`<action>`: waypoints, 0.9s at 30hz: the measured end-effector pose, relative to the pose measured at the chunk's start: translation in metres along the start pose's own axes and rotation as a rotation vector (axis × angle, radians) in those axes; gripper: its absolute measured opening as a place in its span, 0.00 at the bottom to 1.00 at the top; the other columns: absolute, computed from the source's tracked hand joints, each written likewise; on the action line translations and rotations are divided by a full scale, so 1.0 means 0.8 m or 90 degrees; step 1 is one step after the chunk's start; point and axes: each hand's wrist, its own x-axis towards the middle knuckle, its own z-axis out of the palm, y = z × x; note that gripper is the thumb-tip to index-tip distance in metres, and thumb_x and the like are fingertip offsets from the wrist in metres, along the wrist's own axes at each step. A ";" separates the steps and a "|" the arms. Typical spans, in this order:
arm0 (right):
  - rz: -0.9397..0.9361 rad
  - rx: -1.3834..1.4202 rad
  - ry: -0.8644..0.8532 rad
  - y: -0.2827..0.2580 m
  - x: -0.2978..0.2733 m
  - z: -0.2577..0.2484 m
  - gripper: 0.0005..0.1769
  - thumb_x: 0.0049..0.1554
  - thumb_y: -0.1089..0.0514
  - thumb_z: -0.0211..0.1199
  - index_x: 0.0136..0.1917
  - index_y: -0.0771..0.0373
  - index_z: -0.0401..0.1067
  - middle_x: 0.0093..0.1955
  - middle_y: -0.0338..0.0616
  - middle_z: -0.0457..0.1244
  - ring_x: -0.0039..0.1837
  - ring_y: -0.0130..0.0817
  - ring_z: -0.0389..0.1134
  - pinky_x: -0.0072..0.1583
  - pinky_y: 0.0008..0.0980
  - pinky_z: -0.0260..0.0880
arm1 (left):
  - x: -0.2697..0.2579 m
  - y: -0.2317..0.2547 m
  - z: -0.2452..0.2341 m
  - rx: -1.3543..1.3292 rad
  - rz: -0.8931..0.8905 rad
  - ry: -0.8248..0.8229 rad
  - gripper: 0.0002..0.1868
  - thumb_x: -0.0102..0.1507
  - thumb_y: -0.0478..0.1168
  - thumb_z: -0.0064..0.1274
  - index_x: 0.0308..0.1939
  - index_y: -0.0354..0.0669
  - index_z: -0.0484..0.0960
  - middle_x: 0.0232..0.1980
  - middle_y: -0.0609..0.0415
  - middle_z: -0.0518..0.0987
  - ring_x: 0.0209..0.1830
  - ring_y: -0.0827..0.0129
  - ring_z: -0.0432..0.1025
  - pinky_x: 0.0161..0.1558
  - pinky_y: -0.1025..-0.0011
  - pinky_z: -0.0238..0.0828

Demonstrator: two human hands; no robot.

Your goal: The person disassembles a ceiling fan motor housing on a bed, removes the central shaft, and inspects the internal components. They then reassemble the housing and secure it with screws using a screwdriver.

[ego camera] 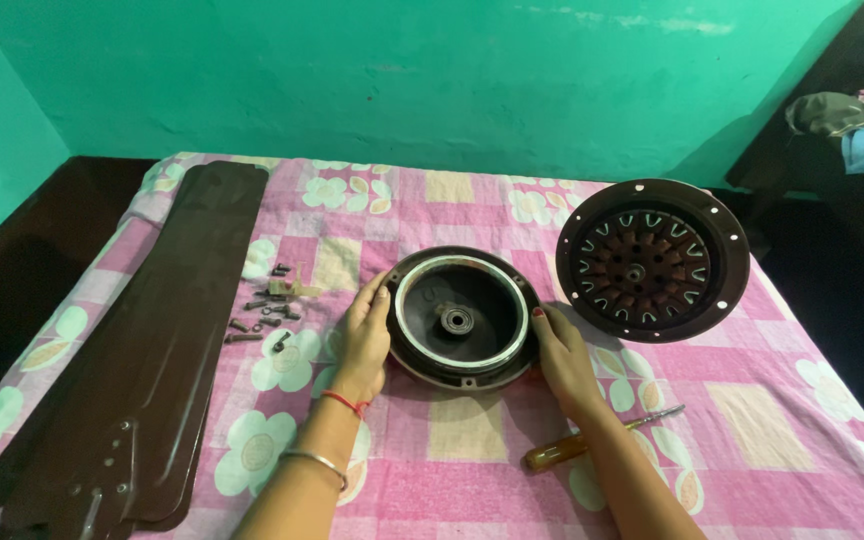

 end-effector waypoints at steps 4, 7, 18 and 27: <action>-0.021 0.027 -0.011 -0.006 -0.003 0.003 0.26 0.66 0.48 0.47 0.68 0.67 0.69 0.57 0.49 0.69 0.57 0.34 0.69 0.59 0.31 0.67 | -0.032 -0.002 0.025 0.120 0.004 0.162 0.25 0.74 0.48 0.35 0.70 0.39 0.69 0.69 0.49 0.72 0.69 0.64 0.66 0.67 0.68 0.61; 0.000 0.024 -0.011 -0.007 -0.003 0.004 0.26 0.66 0.49 0.46 0.70 0.64 0.68 0.58 0.50 0.69 0.57 0.37 0.68 0.58 0.33 0.67 | -0.063 -0.004 0.046 0.165 0.039 0.200 0.27 0.73 0.47 0.32 0.74 0.40 0.62 0.74 0.48 0.65 0.73 0.63 0.61 0.69 0.66 0.57; -0.169 -0.166 0.056 -0.015 -0.004 0.004 0.23 0.62 0.56 0.49 0.66 0.70 0.70 0.54 0.61 0.71 0.58 0.47 0.74 0.60 0.37 0.68 | -0.045 0.005 0.033 -0.068 -0.001 0.122 0.25 0.73 0.43 0.35 0.72 0.37 0.66 0.71 0.48 0.72 0.69 0.65 0.67 0.68 0.68 0.62; -0.194 -0.085 0.073 -0.009 0.005 0.006 0.21 0.63 0.57 0.53 0.66 0.70 0.71 0.56 0.54 0.71 0.58 0.36 0.72 0.60 0.32 0.68 | -0.031 0.010 0.036 -0.110 0.003 0.076 0.26 0.73 0.41 0.34 0.73 0.35 0.64 0.72 0.47 0.71 0.70 0.65 0.66 0.69 0.68 0.61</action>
